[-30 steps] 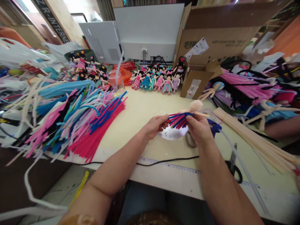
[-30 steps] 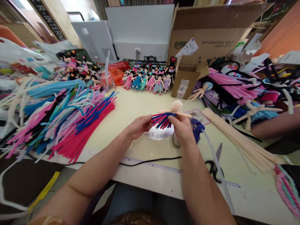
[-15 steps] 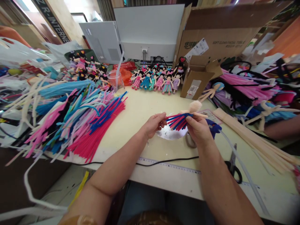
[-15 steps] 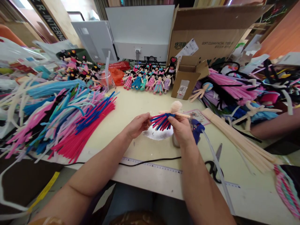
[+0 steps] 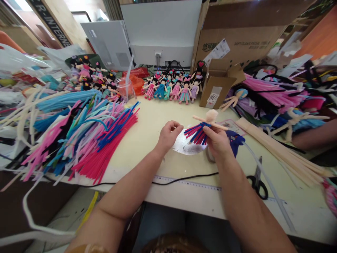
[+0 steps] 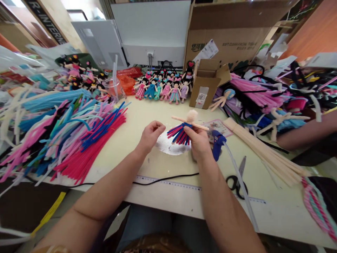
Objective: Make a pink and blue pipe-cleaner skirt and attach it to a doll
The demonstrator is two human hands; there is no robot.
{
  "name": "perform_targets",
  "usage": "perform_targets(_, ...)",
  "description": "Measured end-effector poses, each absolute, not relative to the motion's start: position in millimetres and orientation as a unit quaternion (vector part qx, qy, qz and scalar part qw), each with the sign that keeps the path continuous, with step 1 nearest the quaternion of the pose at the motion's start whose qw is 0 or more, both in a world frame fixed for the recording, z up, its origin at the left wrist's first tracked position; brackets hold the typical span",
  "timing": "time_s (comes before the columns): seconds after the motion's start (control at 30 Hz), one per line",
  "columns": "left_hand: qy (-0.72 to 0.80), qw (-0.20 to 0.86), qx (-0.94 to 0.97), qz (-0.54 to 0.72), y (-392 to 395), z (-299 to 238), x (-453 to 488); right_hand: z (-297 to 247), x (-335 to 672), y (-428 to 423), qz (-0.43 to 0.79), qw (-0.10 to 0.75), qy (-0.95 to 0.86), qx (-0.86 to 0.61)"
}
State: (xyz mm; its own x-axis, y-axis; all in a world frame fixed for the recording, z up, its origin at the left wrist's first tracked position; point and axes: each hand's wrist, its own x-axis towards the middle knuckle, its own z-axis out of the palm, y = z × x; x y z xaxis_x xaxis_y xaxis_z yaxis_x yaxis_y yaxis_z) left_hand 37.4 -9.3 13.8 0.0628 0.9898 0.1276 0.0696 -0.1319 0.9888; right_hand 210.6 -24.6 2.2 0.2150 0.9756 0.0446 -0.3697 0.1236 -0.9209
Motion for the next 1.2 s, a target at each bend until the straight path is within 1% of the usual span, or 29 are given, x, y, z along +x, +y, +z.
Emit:
perform_targets(0.1,0.457,0.386,0.64,0.481,-14.9,18.4,38.5,-0.6,209.3,-23.7,0.511,0.652,-0.367,-0.422)
perform_targets(0.2,0.456,0.356,0.678,0.453,-18.0,18.2,40.7,-2.4,207.5,-23.2,0.517,0.648,-0.374,-0.416)
perform_targets(0.33,0.453,0.338,0.7,0.435,-16.9,13.6,42.2,-2.1,203.9,-22.9,0.523,0.651,-0.37,-0.407)
perform_targets(0.53,0.457,0.344,0.706,0.418,-16.2,13.6,41.2,3.2,201.7,-24.1,0.545,0.659,-0.323,-0.406)
perform_targets(0.7,0.444,0.264,0.741,0.429,-19.2,15.6,40.6,2.4,202.9,-22.7,0.528,0.67,-0.307,-0.422)
perform_targets(0.93,0.481,0.143,0.796,0.338,-22.0,11.0,45.9,-1.1,200.6,-20.2,0.524,0.667,-0.31,-0.429)
perform_targets(1.0,0.474,0.138,0.802,0.335,-20.5,9.3,45.7,-0.8,200.3,-20.6,0.524,0.662,-0.312,-0.435)
perform_targets(1.2,0.424,0.202,0.794,0.385,-13.2,6.8,39.9,1.3,202.8,-21.8,0.54,0.654,-0.316,-0.426)
